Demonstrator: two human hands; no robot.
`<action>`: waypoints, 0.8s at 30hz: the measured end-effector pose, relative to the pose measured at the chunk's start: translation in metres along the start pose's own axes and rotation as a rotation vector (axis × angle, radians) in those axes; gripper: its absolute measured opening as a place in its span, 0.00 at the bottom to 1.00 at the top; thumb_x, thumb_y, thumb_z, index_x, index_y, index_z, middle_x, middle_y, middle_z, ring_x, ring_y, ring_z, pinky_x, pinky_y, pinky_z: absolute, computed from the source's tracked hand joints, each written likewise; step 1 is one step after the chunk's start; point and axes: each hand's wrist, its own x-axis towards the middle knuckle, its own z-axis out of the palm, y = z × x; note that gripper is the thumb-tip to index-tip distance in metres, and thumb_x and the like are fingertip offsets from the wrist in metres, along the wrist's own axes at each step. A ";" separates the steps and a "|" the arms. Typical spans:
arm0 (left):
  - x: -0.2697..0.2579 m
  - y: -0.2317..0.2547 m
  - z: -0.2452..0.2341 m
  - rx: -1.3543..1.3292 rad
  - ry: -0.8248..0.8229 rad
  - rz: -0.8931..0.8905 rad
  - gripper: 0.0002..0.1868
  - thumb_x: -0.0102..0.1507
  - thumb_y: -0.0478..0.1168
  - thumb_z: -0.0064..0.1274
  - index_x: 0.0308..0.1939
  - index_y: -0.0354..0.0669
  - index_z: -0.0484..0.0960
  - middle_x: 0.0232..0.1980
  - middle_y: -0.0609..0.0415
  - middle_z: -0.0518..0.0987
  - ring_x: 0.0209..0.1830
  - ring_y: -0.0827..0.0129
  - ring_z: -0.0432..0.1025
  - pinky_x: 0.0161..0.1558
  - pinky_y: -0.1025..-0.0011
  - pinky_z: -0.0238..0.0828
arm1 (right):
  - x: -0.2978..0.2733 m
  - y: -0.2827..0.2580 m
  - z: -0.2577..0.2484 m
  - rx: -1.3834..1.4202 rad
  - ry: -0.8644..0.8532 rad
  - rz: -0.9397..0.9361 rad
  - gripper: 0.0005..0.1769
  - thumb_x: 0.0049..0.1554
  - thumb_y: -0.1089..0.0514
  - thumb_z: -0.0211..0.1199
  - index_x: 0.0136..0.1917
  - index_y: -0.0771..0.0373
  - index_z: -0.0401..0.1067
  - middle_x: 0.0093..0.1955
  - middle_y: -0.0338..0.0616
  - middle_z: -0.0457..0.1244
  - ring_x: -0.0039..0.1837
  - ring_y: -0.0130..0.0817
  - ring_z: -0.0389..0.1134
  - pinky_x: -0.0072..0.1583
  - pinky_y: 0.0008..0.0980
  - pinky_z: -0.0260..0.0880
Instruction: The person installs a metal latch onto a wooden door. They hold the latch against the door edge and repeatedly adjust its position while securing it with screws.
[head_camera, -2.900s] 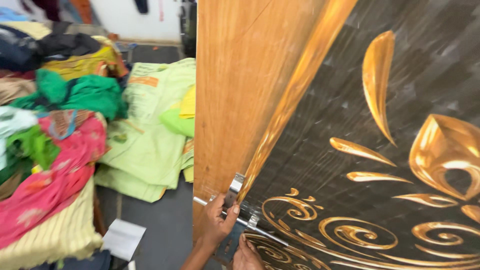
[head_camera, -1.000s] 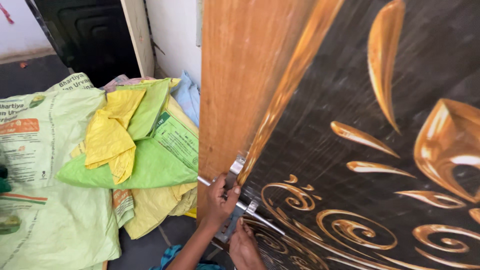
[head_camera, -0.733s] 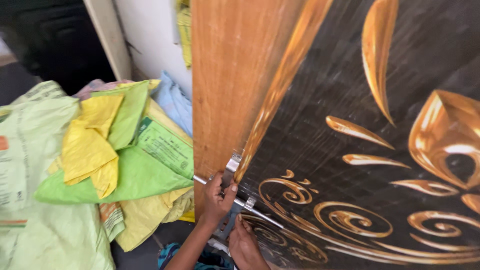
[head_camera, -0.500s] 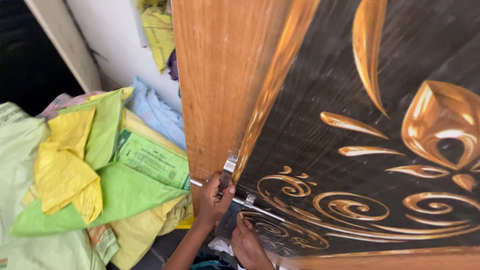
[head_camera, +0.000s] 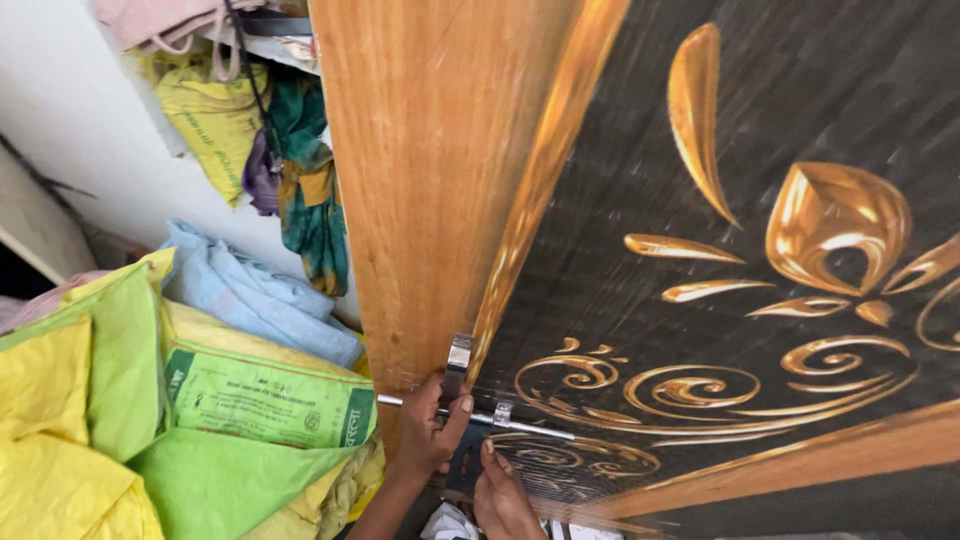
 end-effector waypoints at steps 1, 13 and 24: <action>0.002 -0.001 0.000 0.005 -0.004 0.010 0.08 0.63 0.40 0.56 0.39 0.38 0.79 0.29 0.53 0.78 0.27 0.68 0.75 0.32 0.70 0.71 | 0.000 -0.001 0.003 -0.009 0.008 -0.031 0.24 0.62 0.45 0.56 0.63 0.65 0.68 0.55 0.46 0.69 0.58 0.38 0.70 0.62 0.43 0.68; 0.009 -0.004 -0.003 0.026 -0.027 0.098 0.08 0.62 0.40 0.56 0.37 0.39 0.79 0.26 0.53 0.76 0.25 0.66 0.73 0.30 0.69 0.69 | 0.001 0.001 0.006 -0.008 0.134 -0.018 0.22 0.64 0.46 0.52 0.58 0.66 0.70 0.50 0.48 0.70 0.52 0.39 0.72 0.59 0.43 0.72; 0.006 -0.003 0.001 0.020 0.013 0.089 0.07 0.63 0.40 0.56 0.37 0.39 0.79 0.26 0.54 0.75 0.23 0.68 0.72 0.28 0.71 0.67 | 0.005 0.016 -0.022 0.106 0.243 -0.095 0.10 0.60 0.56 0.62 0.54 0.61 0.73 0.51 0.37 0.69 0.55 0.24 0.68 0.62 0.27 0.66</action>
